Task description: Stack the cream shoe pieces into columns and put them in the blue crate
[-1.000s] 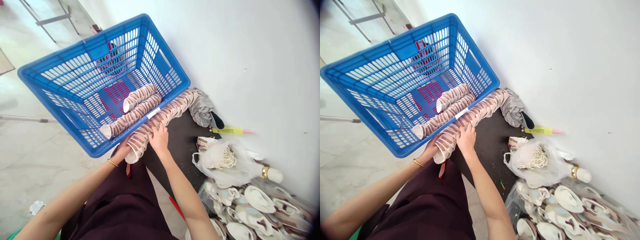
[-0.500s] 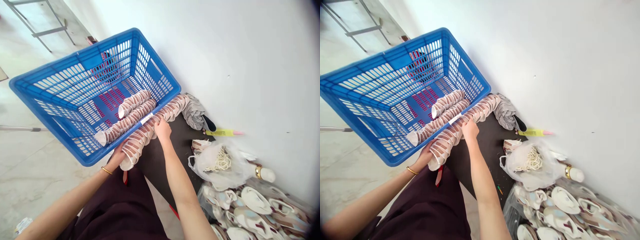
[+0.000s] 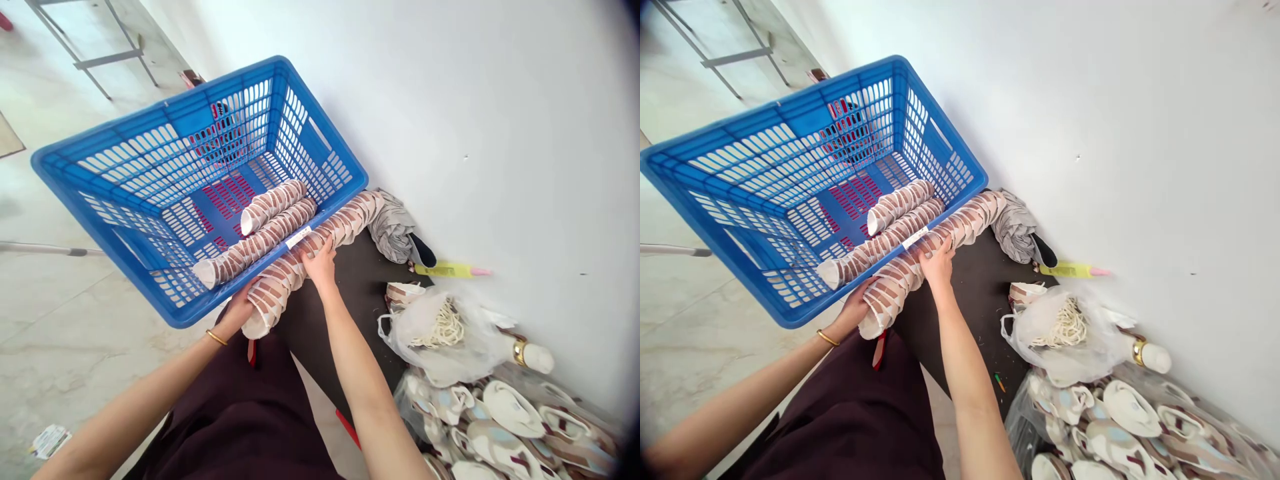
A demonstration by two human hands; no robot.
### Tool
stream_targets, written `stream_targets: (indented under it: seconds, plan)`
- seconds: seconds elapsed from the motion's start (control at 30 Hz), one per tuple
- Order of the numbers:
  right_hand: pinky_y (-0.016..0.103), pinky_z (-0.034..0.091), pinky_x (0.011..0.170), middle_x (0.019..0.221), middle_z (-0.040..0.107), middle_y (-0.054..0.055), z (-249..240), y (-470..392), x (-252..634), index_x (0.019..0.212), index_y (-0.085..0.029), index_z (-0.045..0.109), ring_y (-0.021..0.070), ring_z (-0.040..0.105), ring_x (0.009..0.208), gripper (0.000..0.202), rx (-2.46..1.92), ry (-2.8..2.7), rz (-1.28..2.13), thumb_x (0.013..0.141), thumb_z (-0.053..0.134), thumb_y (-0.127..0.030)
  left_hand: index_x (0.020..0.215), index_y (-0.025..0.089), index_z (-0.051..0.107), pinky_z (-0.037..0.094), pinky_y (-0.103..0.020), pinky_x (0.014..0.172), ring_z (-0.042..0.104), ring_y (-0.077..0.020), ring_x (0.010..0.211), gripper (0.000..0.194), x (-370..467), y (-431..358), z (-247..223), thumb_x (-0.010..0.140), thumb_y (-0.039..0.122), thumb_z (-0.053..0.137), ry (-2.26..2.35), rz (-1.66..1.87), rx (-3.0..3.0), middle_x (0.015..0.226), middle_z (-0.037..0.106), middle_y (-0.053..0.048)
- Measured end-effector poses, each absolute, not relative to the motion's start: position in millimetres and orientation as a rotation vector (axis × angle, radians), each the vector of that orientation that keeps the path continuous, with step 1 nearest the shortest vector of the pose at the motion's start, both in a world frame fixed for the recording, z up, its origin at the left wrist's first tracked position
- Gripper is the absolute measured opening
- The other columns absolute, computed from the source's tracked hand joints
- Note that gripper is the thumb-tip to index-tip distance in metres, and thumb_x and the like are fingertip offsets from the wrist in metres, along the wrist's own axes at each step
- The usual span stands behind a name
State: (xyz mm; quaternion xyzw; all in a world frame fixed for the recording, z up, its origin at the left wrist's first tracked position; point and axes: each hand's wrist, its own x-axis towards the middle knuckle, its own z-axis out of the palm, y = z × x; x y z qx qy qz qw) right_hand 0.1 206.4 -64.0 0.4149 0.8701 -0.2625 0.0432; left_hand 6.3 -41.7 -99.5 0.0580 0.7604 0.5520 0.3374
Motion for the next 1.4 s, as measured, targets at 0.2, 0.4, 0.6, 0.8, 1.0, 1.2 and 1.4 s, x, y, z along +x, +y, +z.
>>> stream_targets:
  seconds: [0.2,0.4,0.6,0.8,1.0,1.2,1.4]
  plan:
    - [0.051,0.049,0.091,0.132,0.053,0.023,-67.4,200.7,-0.8,0.151,-0.017,0.025,0.0371,0.061,0.11,0.087,1.46,2.634,-0.925,0.077,0.065,-0.04,0.121,0.027,0.065,0.043,-0.038,0.111,0.059,-0.0292,0.123,0.044,4.7,-38.5,-96.4,0.079,0.022,0.056,1.962,1.469,0.21,0.131,0.066,-0.004]
    - [0.048,0.047,0.097,0.138,0.053,0.019,-59.4,177.5,31.4,0.147,-0.02,0.03,0.0342,0.057,0.122,0.082,1.449,2.692,-1.062,0.075,0.063,-0.041,0.121,0.031,0.065,0.042,-0.044,0.112,0.058,-0.0294,0.123,0.045,33.1,-70.7,-86.1,0.078,0.021,0.056,2.016,1.473,0.213,0.129,0.065,-0.003]
    - [0.048,0.047,0.099,0.14,0.053,0.018,-61.1,165.6,75.8,0.147,-0.021,0.032,0.0329,0.058,0.122,0.089,1.494,2.533,-1.317,0.07,0.07,-0.047,0.124,0.033,0.064,0.048,-0.043,0.107,0.059,-0.0264,0.122,0.049,62.0,-100.3,-66.4,0.08,0.016,0.052,1.995,1.41,0.362,0.13,0.061,-0.004]
    - [0.048,0.044,0.106,0.144,0.048,0.02,-26.3,159.6,85.3,0.147,-0.018,0.031,0.0315,0.055,0.127,0.093,1.518,2.627,-1.474,0.069,0.073,-0.048,0.127,0.035,0.063,0.052,-0.039,0.103,0.061,-0.0257,0.121,0.044,52.7,-105.4,-33.6,0.087,0.02,0.054,2.006,1.3,0.555,0.136,0.058,-0.004]
    - [0.051,0.04,0.112,0.153,0.037,0.018,64.9,153.9,57.4,0.151,-0.021,0.019,0.0287,0.047,0.135,0.093,1.343,2.972,-1.695,0.076,0.071,-0.04,0.132,0.037,0.06,0.052,-0.037,0.103,0.058,-0.025,0.125,0.044,20.2,-111.7,31.1,0.09,0.022,0.055,2.135,1.348,0.877,0.138,0.058,-0.006]
    - [0.044,0.048,0.105,0.147,0.047,0.011,59.5,138.8,-78.0,0.149,-0.027,0.021,0.0234,0.056,0.127,0.084,1.228,2.568,-2.305,0.076,0.062,-0.031,0.133,0.03,0.059,0.052,-0.033,0.098,0.059,-0.0241,0.124,0.054,-68.3,-123.3,109.7,0.085,0.008,0.049,2.573,1.074,0.833,0.143,0.055,-0.004]
    - [0.034,0.059,0.079,0.12,0.066,0.008,-37.8,59.0,-180.5,0.143,-0.02,0.037,0.0193,0.069,0.098,0.058,1.349,1.975,-2.252,0.088,0.056,-0.028,0.13,0.035,0.062,0.053,-0.029,0.085,0.068,-0.0243,0.105,0.054,-164.5,-150.2,102.7,0.082,0.014,0.05,2.632,0.588,0.535,0.129,0.066,-0.001]
